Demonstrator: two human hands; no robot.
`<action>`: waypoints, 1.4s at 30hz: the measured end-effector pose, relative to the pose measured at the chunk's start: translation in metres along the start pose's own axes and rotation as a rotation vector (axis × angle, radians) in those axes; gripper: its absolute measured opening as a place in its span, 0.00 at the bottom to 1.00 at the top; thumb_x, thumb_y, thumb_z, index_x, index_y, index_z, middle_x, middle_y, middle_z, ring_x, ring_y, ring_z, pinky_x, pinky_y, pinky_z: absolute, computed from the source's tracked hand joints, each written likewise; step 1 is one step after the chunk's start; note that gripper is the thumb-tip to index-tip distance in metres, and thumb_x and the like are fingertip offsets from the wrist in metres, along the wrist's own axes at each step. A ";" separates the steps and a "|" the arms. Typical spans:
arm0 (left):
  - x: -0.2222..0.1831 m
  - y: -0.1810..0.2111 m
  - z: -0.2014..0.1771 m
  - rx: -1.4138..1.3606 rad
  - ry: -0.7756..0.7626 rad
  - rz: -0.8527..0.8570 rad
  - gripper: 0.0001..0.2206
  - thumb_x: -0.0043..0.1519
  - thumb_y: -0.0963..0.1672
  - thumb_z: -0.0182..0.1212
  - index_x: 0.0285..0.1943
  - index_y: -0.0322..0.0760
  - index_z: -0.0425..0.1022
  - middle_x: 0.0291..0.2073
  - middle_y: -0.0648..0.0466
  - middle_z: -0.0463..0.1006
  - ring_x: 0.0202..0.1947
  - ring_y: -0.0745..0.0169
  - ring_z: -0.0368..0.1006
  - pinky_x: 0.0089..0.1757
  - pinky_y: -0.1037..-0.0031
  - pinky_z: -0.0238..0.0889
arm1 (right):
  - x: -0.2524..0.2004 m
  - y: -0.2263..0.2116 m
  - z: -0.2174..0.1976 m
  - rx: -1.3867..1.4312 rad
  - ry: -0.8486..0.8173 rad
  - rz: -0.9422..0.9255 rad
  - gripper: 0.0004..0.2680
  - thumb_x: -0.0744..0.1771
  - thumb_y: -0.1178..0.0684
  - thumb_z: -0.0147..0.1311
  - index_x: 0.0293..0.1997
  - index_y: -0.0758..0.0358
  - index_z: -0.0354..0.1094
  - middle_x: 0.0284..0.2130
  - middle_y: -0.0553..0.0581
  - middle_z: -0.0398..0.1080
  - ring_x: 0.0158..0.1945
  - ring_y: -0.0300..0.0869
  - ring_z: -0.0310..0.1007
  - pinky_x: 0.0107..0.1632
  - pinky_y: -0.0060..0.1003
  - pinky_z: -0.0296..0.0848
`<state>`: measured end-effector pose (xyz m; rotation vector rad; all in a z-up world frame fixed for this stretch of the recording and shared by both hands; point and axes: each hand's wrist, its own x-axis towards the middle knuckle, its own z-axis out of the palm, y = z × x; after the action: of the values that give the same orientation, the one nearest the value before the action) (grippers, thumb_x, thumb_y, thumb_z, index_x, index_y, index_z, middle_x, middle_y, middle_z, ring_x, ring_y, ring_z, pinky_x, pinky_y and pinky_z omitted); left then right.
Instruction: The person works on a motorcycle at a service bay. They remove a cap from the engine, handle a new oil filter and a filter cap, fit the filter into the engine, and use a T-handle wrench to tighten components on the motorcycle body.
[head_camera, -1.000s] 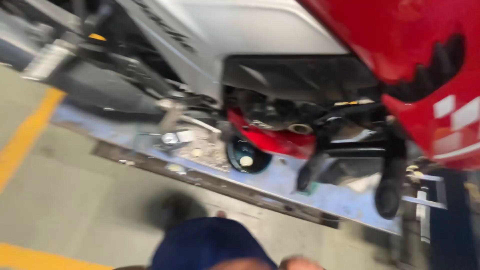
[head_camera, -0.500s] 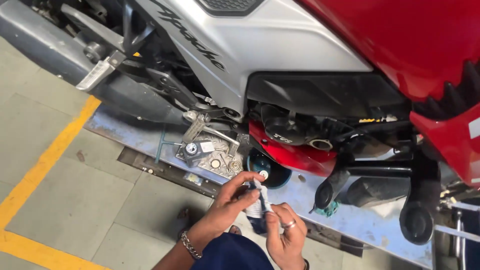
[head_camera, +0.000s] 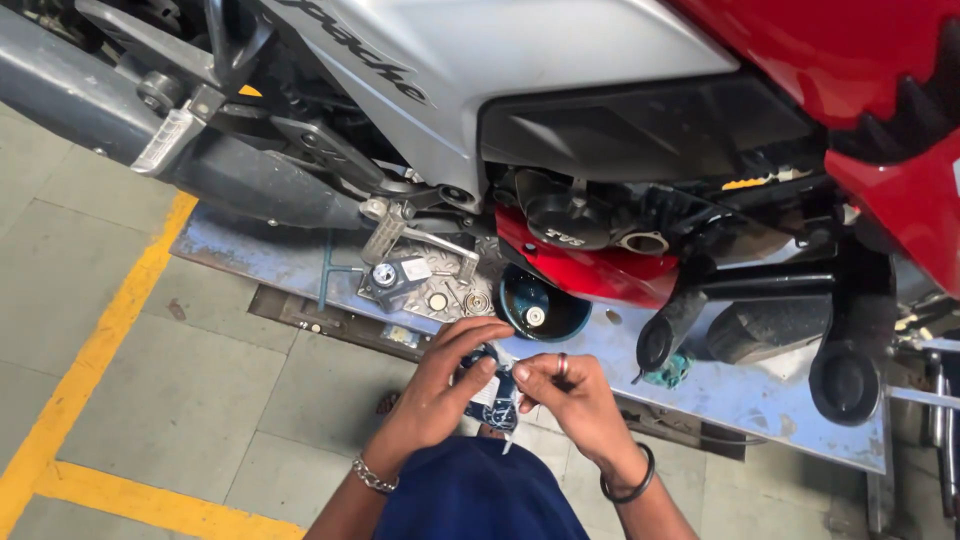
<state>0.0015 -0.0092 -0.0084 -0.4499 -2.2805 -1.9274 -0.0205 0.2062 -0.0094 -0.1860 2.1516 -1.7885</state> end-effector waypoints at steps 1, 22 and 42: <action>-0.002 -0.003 -0.001 -0.052 -0.028 -0.028 0.18 0.67 0.48 0.54 0.61 0.34 0.75 0.59 0.45 0.75 0.65 0.49 0.68 0.62 0.62 0.57 | 0.002 0.007 -0.001 0.124 -0.062 0.082 0.06 0.67 0.58 0.60 0.36 0.73 0.79 0.24 0.52 0.75 0.28 0.33 0.73 0.33 0.31 0.74; -0.045 -0.063 0.058 -0.157 0.254 -0.471 0.10 0.62 0.45 0.63 0.38 0.31 0.74 0.28 0.53 0.76 0.31 0.64 0.71 0.34 0.68 0.67 | 0.000 0.064 0.028 0.168 -0.022 0.057 0.07 0.71 0.57 0.50 0.36 0.67 0.69 0.28 0.49 0.70 0.30 0.33 0.71 0.36 0.30 0.75; -0.030 -0.048 0.069 -0.732 0.102 -0.746 0.14 0.65 0.50 0.56 0.49 0.38 0.72 0.40 0.56 0.76 0.41 0.69 0.74 0.37 0.72 0.74 | -0.022 0.031 0.035 -0.576 0.339 -0.403 0.04 0.62 0.59 0.64 0.33 0.68 0.75 0.29 0.57 0.78 0.29 0.45 0.77 0.31 0.39 0.74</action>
<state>0.0217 0.0471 -0.0745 0.5363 -1.7204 -3.0268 0.0153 0.1869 -0.0408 -0.5150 3.0173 -1.3984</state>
